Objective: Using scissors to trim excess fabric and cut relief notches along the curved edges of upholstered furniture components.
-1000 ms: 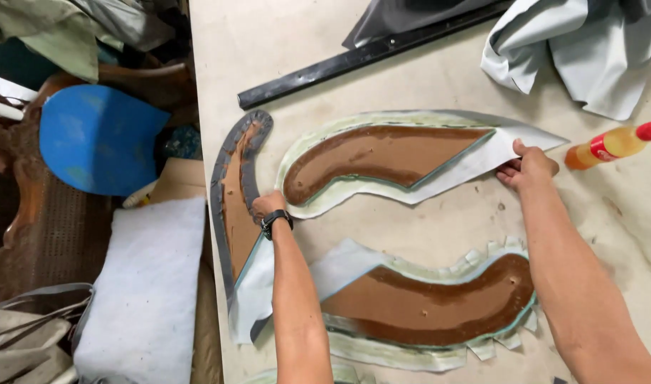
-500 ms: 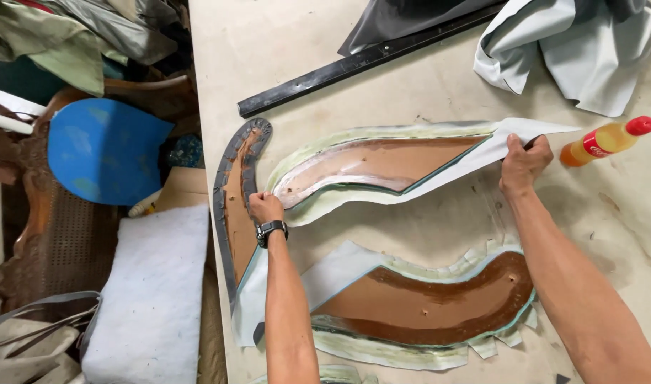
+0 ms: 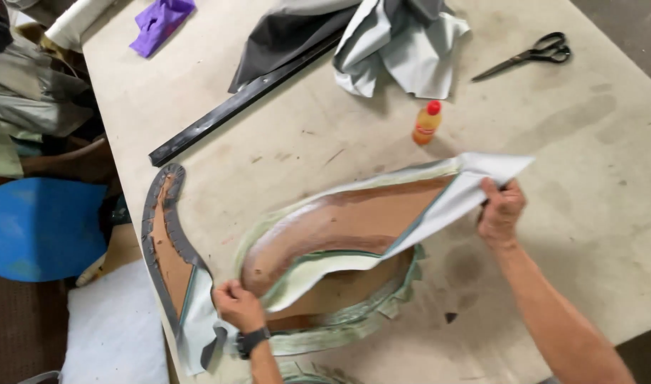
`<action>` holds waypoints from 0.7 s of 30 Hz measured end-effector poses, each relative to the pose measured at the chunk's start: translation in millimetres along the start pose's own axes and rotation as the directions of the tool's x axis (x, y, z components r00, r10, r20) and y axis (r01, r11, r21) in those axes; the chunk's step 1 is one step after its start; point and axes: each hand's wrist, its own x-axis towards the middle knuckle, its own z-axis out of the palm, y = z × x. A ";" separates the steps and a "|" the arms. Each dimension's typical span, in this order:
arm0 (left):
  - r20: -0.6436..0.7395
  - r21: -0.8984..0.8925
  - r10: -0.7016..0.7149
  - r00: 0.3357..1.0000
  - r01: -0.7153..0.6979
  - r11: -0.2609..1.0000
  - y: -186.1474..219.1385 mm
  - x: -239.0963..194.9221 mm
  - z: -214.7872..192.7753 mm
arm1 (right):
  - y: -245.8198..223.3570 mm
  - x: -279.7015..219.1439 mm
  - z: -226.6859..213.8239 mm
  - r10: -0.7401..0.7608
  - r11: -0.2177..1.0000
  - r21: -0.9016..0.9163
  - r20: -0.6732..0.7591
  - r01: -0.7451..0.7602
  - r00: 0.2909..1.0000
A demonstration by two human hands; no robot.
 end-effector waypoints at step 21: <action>-0.062 0.075 -0.706 0.706 0.709 0.702 309.4 -500.9 92.5 | -115.2 355.3 -448.4 0.470 0.816 -0.393 0.023 -0.424 0.882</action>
